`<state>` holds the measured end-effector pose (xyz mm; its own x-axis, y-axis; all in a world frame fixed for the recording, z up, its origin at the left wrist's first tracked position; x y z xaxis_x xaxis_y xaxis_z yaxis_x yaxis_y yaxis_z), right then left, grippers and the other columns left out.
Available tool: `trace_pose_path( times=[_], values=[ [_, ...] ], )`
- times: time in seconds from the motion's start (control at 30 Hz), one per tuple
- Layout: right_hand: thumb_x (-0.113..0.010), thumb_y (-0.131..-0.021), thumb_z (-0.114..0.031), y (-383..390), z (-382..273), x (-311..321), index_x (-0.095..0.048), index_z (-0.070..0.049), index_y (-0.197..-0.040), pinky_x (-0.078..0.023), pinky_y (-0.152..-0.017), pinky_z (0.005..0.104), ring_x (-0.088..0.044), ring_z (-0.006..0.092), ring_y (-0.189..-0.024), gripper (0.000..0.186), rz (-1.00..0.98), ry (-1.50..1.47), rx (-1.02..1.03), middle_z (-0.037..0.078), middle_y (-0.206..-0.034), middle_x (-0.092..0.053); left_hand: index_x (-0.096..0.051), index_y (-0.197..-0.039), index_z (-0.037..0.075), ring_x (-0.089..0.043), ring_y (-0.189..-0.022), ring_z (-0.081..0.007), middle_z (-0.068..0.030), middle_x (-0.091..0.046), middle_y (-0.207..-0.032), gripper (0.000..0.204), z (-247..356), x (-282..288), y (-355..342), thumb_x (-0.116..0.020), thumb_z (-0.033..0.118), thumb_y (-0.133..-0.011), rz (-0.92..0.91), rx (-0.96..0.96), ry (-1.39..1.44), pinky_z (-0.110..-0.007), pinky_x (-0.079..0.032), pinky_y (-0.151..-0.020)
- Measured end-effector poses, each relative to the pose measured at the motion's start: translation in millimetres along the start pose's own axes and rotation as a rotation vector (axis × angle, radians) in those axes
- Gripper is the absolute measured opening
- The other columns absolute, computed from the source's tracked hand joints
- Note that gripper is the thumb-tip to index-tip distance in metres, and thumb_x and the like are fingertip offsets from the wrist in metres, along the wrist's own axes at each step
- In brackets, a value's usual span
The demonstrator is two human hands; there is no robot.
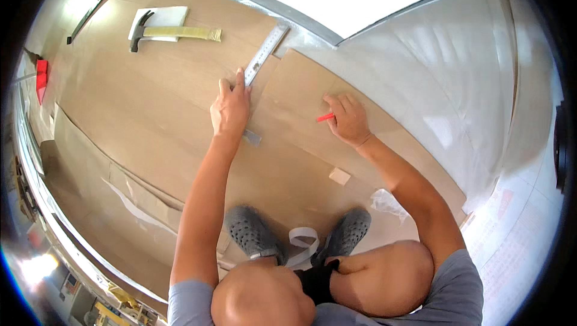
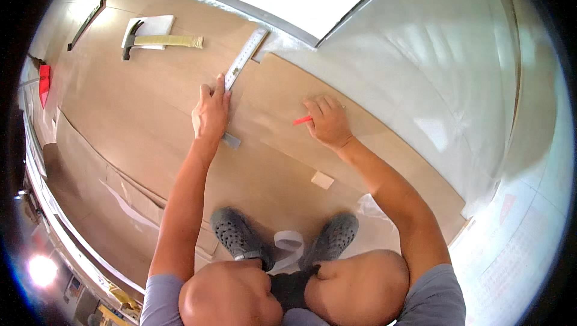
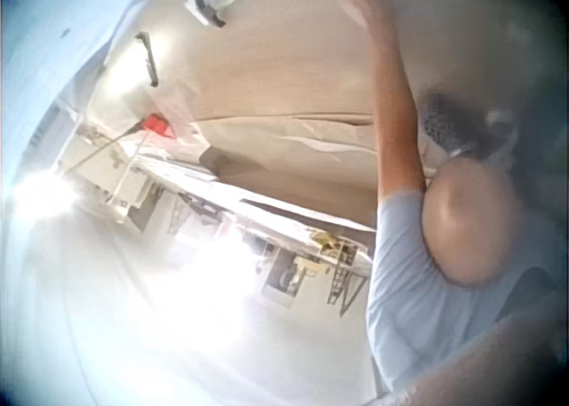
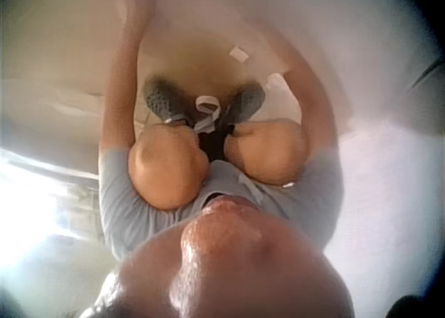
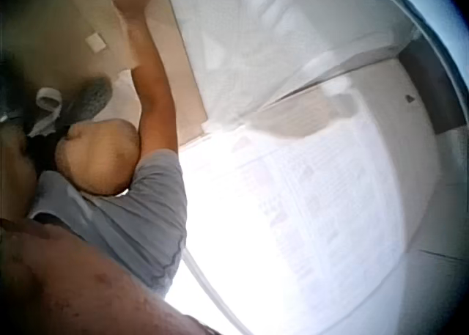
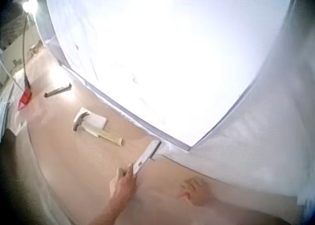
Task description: The person aligns floor planks against a wall and uses a pry bar and hammer to tap them into place, then uses a square and pencil to mark another plank for cutting.
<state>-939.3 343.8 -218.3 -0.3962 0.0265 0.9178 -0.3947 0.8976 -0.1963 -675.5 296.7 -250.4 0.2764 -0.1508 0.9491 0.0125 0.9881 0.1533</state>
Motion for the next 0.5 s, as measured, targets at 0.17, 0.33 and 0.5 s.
trace_pose_path(
  times=[0.17,0.33,0.5],
  values=[
    [-0.069,-0.09,-0.017,-81.5,16.7,-11.7,-0.063,-0.011,-0.124,-0.054,-0.064,0.0456,-0.067,0.0336,-0.077,0.035,-0.01,-0.131,-0.172,0.012,-0.094,-0.067,-0.049,-0.149,0.016,-0.067,-0.078,-0.0275,-0.0123,-0.052,-0.105,0.049,4.8,1.5,-6.5,-0.056,0.029,-0.103,-0.021,-0.002,-0.02,-0.042,-0.057,-0.066],
    [-0.067,-0.094,-0.025,-161.2,21.9,-41.7,-0.059,-0.007,-0.137,-0.057,-0.072,0.0449,-0.071,0.0338,-0.086,0.047,-0.197,-0.019,-0.315,0.016,-0.093,-0.072,-0.05,-0.149,0.015,-0.066,-0.078,-0.0271,-0.012,-0.052,-0.105,0.048,-0.6,-0.7,-5.7,-0.056,0.03,-0.103,-0.059,0.039,0.0,-0.042,-0.057,-0.066],
    [-0.063,-0.097,-0.04,-170.4,37.4,-63.9,-0.059,-0.007,-0.14,-0.057,-0.081,0.0451,-0.072,0.0365,-0.093,0.054,-0.158,-0.106,-0.448,0.019,-0.104,-0.074,-0.05,-0.148,0.015,-0.065,-0.076,-0.0263,-0.0121,-0.052,-0.104,0.047,3.1,2.3,-5.7,-0.055,0.029,-0.104,-0.03,0.001,0.025,-0.041,-0.057,-0.064]
  ],
)
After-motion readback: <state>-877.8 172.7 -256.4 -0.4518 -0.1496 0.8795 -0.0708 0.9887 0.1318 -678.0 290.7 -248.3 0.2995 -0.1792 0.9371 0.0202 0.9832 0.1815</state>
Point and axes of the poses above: each hand's wrist, its own y-axis away from the middle knuckle, its own x-axis out of the back of the hand, z = x × y, the point moved 10 cm from there along -y, towards the middle knuckle
